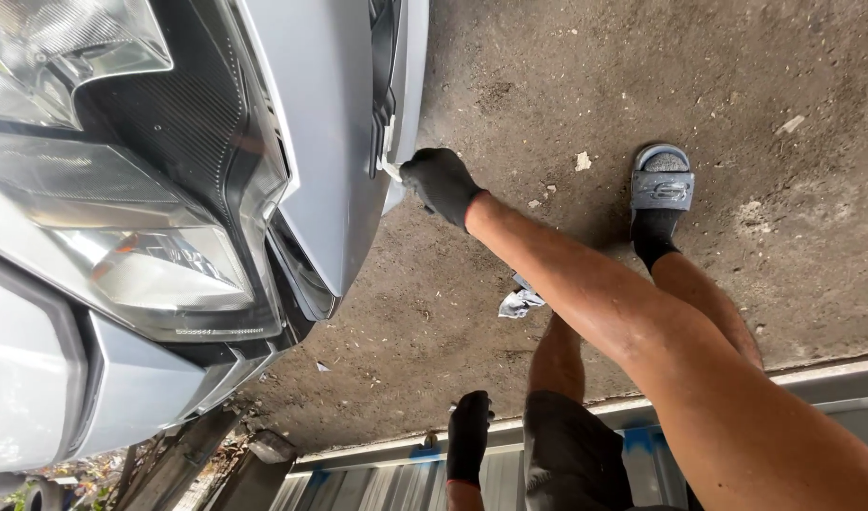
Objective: The person cleans the front bumper and headlight area of a silver car using a white cloth. They wipe the surface around the fog light and the lower grille section while wearing black gloves.
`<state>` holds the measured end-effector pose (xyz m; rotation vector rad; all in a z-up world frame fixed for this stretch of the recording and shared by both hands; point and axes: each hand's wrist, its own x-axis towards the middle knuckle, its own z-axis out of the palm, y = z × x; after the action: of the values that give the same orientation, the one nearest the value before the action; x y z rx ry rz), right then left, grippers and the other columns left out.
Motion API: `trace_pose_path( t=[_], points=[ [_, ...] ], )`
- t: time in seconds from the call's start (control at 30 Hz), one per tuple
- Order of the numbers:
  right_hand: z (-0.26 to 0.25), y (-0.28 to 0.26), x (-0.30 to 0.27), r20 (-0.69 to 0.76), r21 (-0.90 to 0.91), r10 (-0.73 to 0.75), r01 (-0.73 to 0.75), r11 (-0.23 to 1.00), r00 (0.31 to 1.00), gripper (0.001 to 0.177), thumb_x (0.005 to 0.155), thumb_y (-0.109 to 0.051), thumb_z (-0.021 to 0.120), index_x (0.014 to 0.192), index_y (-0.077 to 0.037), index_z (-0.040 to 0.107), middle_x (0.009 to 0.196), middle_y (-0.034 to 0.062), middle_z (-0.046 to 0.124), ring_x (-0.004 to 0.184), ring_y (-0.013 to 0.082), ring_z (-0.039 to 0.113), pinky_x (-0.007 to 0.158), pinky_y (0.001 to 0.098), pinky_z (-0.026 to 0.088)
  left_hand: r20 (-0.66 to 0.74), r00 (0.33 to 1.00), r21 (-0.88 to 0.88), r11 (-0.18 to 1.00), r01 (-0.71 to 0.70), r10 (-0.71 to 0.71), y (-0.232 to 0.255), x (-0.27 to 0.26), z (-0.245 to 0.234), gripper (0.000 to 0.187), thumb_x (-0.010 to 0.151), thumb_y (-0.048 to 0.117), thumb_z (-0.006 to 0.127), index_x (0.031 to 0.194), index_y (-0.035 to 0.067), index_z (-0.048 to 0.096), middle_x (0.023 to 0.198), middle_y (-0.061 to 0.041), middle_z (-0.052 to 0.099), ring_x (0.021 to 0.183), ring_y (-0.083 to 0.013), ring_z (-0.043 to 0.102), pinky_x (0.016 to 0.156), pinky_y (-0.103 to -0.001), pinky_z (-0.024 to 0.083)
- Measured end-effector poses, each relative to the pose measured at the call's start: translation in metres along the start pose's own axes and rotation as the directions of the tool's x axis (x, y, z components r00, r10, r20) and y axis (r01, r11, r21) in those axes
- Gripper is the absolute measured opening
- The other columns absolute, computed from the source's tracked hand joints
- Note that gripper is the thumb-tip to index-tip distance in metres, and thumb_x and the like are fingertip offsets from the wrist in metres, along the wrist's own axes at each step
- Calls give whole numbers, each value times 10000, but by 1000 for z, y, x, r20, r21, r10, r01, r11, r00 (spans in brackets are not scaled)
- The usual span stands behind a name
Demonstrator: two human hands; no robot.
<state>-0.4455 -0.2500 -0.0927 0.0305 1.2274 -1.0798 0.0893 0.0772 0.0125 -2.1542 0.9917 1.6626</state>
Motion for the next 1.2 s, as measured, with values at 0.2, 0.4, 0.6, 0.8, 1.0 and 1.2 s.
trace_pose_path(
  t=[0.2,0.4,0.6,0.8,1.0,1.2],
  points=[
    [-7,24,18,-7,-639,-644,492,591,765,184,864,-265,679,824,-89,716,768,117,699,693,309,671,629,457,529,11,1000,-27,999,29,-28,90,43,35,344,979,294,679,1214,51,741,883,-70,729,722,-142,620,629,-298,498],
    [-12,-17,-12,9,-815,-676,397,422,737,154,803,-216,664,840,-67,679,754,145,689,715,345,682,644,501,531,48,938,-244,915,-322,343,251,83,89,323,1002,249,644,1254,51,684,1092,-87,742,930,-178,724,832,-347,595],
    [-21,-2,-11,172,-745,-596,500,442,784,153,843,-211,678,831,-59,680,770,181,671,721,381,673,688,502,539,95,924,-692,692,-206,370,450,100,147,574,1059,467,424,1466,66,471,1341,-125,644,1175,-320,655,997,-476,542],
    [-45,7,-29,159,-544,-704,656,523,692,181,913,-241,735,888,-65,698,840,116,729,769,284,728,703,401,584,138,868,-811,558,-178,477,466,168,160,601,1113,472,458,1547,58,432,1517,-134,514,1333,-335,542,1100,-502,471],
    [-24,-16,-10,54,-423,-544,512,747,838,208,943,-292,768,963,-89,727,780,72,719,678,190,684,654,344,579,232,916,-847,531,25,327,381,179,155,475,1102,421,471,1405,62,543,1340,-177,601,1134,-378,603,1014,-546,504],
    [-11,-16,-5,81,-295,-602,596,747,794,182,945,-256,785,1020,-105,715,824,7,737,689,103,679,643,306,588,155,980,-688,725,19,122,323,127,152,472,1054,414,491,1387,86,554,1296,-140,663,1094,-328,643,972,-494,523]
  ],
)
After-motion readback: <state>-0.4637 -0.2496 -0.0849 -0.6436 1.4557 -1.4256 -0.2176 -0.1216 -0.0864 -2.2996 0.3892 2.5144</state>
